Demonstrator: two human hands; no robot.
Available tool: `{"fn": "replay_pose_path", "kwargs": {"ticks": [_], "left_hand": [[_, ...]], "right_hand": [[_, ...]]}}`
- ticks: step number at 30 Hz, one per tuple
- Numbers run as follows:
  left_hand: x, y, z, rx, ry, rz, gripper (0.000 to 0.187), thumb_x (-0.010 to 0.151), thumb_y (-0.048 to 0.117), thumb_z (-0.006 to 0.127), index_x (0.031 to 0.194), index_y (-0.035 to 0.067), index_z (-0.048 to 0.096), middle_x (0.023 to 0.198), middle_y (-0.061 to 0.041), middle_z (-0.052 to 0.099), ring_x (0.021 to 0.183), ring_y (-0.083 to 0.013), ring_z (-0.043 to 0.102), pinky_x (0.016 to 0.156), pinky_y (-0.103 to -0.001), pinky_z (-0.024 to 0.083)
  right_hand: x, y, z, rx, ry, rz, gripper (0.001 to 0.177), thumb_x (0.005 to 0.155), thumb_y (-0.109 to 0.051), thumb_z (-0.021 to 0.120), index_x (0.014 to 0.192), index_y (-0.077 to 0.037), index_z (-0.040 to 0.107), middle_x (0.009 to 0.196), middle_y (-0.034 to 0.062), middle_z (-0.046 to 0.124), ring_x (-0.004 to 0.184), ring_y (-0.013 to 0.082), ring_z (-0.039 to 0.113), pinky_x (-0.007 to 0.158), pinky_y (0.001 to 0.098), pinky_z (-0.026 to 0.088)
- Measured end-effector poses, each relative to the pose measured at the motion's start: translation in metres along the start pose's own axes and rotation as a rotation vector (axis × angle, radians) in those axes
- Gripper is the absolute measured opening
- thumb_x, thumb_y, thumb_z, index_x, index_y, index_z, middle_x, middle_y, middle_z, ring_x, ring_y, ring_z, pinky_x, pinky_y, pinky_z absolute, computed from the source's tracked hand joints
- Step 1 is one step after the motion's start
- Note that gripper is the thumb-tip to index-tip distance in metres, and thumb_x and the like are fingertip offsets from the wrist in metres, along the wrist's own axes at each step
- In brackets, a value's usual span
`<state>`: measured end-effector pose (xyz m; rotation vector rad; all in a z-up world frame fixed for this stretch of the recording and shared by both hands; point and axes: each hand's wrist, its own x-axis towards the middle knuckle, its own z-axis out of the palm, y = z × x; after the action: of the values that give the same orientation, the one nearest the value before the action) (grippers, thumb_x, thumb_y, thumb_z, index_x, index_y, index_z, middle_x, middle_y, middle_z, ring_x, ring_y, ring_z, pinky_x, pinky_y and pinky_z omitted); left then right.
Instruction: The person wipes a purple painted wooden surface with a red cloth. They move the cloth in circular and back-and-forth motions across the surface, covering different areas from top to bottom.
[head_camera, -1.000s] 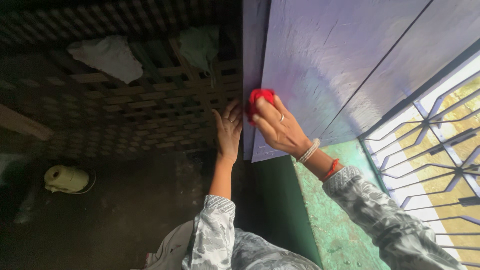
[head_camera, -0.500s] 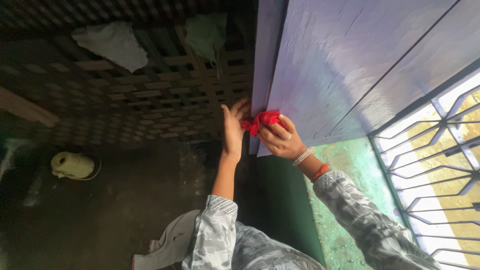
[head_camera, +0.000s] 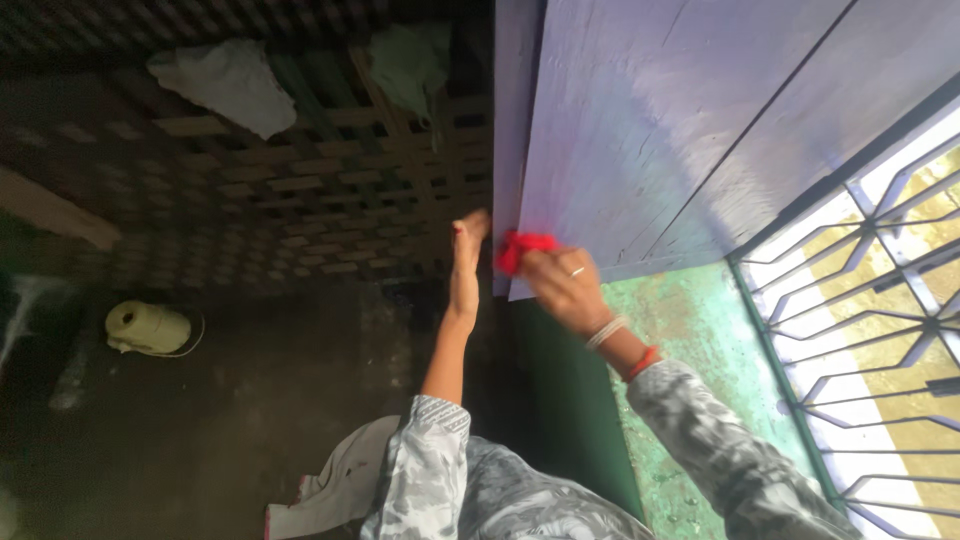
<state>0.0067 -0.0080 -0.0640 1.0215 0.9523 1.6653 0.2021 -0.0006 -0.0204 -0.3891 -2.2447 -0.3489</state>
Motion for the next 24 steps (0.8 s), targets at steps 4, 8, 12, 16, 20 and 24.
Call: {"fn": "replay_pose_path", "kwargs": {"ticks": [4, 8, 12, 16, 20, 24], "left_hand": [[0.020, -0.005, 0.017, 0.092, 0.067, 0.178, 0.080, 0.106, 0.061, 0.036, 0.156, -0.001, 0.032, 0.162, -0.017, 0.036, 0.152, -0.0267, 0.034, 0.127, -0.040, 0.023], [0.029, -0.001, 0.051, 0.183, 0.052, 0.234, 0.084, 0.106, 0.052, 0.051, 0.159, -0.004, 0.017, 0.163, -0.022, 0.031, 0.152, -0.0319, 0.031, 0.125, -0.040, 0.024], [0.023, 0.011, 0.065, 0.629, 0.149, 0.314, 0.086, 0.102, 0.039, 0.069, 0.155, -0.008, 0.021, 0.156, -0.031, 0.038, 0.147, -0.0366, 0.040, 0.121, -0.040, 0.030], [0.021, 0.019, 0.063, 0.394, 0.063, 0.328, 0.087, 0.098, 0.039, 0.069, 0.153, -0.010, 0.023, 0.147, -0.028, 0.048, 0.134, -0.0335, 0.051, 0.115, -0.038, 0.039], [0.025, 0.020, 0.060, 0.496, 0.067, 0.427, 0.082, 0.100, 0.037, 0.070, 0.152, -0.010, 0.027, 0.146, -0.027, 0.049, 0.135, -0.0337, 0.051, 0.118, -0.039, 0.038], [0.025, 0.014, 0.055, 0.562, 0.086, 0.560, 0.078, 0.104, 0.035, 0.069, 0.153, -0.010, 0.029, 0.151, -0.028, 0.045, 0.142, -0.0361, 0.047, 0.122, -0.042, 0.034]], "right_hand": [[0.028, 0.025, -0.038, -0.275, 0.414, 0.298, 0.030, 0.081, 0.009, 0.075, 0.106, -0.007, 0.075, 0.107, 0.0096, 0.062, 0.098, 0.0306, 0.062, 0.082, 0.0439, 0.051], [0.032, 0.045, -0.046, -0.338, 0.516, 0.453, 0.023, 0.084, 0.010, 0.071, 0.101, -0.005, 0.065, 0.109, 0.0126, 0.060, 0.099, 0.0334, 0.060, 0.084, 0.0451, 0.049], [-0.009, 0.028, -0.028, -0.210, 0.120, 0.293, 0.024, 0.075, 0.000, 0.073, 0.097, -0.008, 0.069, 0.106, 0.0115, 0.063, 0.091, 0.0305, 0.059, 0.076, 0.0453, 0.045], [-0.041, 0.016, -0.026, -0.185, -0.130, 0.132, 0.034, 0.070, -0.006, 0.071, 0.104, -0.009, 0.068, 0.107, 0.0109, 0.066, 0.098, 0.0293, 0.062, 0.084, 0.0448, 0.048], [-0.015, 0.051, -0.049, -0.396, 0.189, 0.306, 0.030, 0.079, 0.004, 0.067, 0.105, -0.011, 0.066, 0.105, 0.0088, 0.064, 0.102, 0.0285, 0.062, 0.091, 0.0471, 0.047], [0.013, 0.086, -0.068, -0.391, 0.520, 0.456, 0.019, 0.090, 0.006, 0.071, 0.106, -0.003, 0.065, 0.111, 0.0160, 0.063, 0.103, 0.0331, 0.059, 0.088, 0.0466, 0.047]]}}
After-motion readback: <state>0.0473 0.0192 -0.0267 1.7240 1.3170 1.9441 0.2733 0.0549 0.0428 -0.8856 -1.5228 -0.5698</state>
